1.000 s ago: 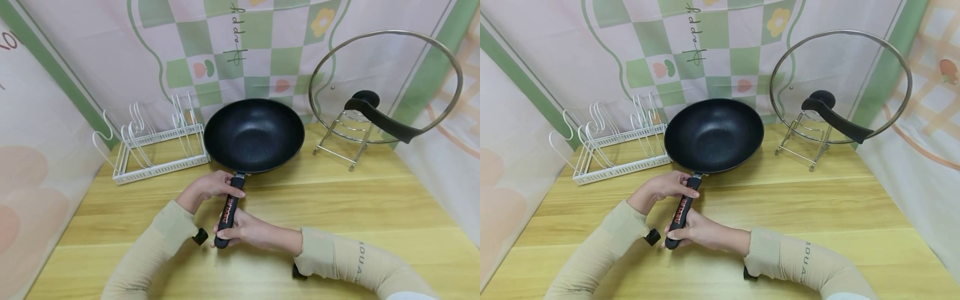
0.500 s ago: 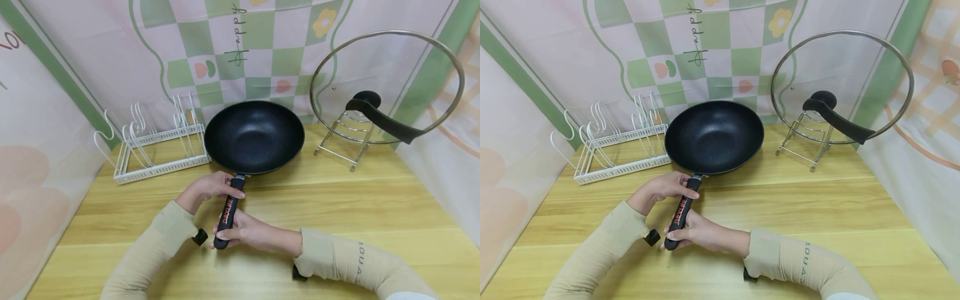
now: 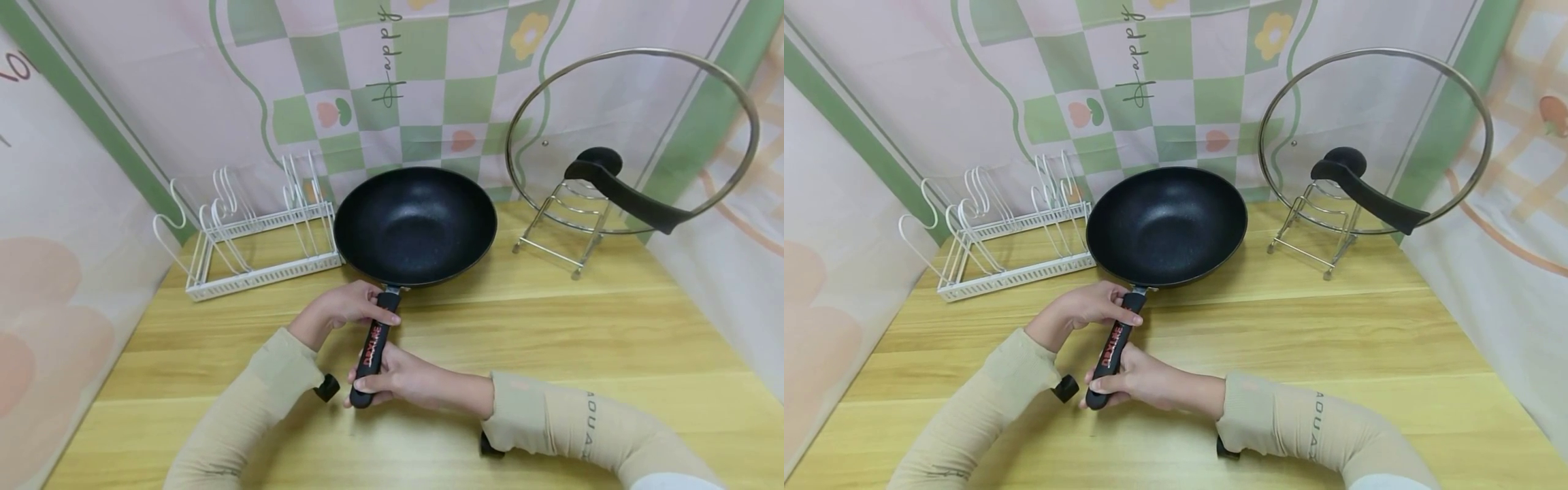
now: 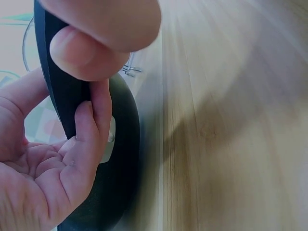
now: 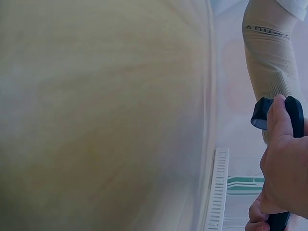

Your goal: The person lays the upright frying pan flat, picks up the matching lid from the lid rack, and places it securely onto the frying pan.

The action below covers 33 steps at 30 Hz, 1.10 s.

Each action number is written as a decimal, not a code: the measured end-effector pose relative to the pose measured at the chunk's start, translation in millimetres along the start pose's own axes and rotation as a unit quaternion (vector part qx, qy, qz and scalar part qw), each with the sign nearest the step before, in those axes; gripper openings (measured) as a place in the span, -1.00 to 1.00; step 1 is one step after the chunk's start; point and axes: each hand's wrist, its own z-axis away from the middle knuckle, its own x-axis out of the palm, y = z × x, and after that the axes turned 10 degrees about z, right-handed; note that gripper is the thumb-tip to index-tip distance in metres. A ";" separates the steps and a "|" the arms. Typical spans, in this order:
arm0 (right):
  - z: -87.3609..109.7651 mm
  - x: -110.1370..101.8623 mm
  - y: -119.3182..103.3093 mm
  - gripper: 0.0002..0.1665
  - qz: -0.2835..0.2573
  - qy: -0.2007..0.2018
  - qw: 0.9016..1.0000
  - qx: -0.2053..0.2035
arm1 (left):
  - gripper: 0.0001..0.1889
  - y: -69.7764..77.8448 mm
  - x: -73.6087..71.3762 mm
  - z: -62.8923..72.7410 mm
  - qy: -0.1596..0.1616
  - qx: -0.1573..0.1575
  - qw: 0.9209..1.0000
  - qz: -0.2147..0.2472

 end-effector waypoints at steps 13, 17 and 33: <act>-0.5 2.8 2.3 -0.43 0.000 0.008 1.000 -0.008 | -0.81 -1.4 0.8 0.4 -0.005 -0.005 1.000 0.015; -0.4 3.7 2.3 -0.40 -0.003 0.010 1.000 -0.009 | -0.82 -1.4 0.7 0.1 -0.005 -0.005 1.000 0.012; 0.7 4.6 -0.8 -0.42 -0.012 0.002 1.000 -0.007 | -0.81 0.4 0.0 0.9 -0.004 -0.009 1.000 0.010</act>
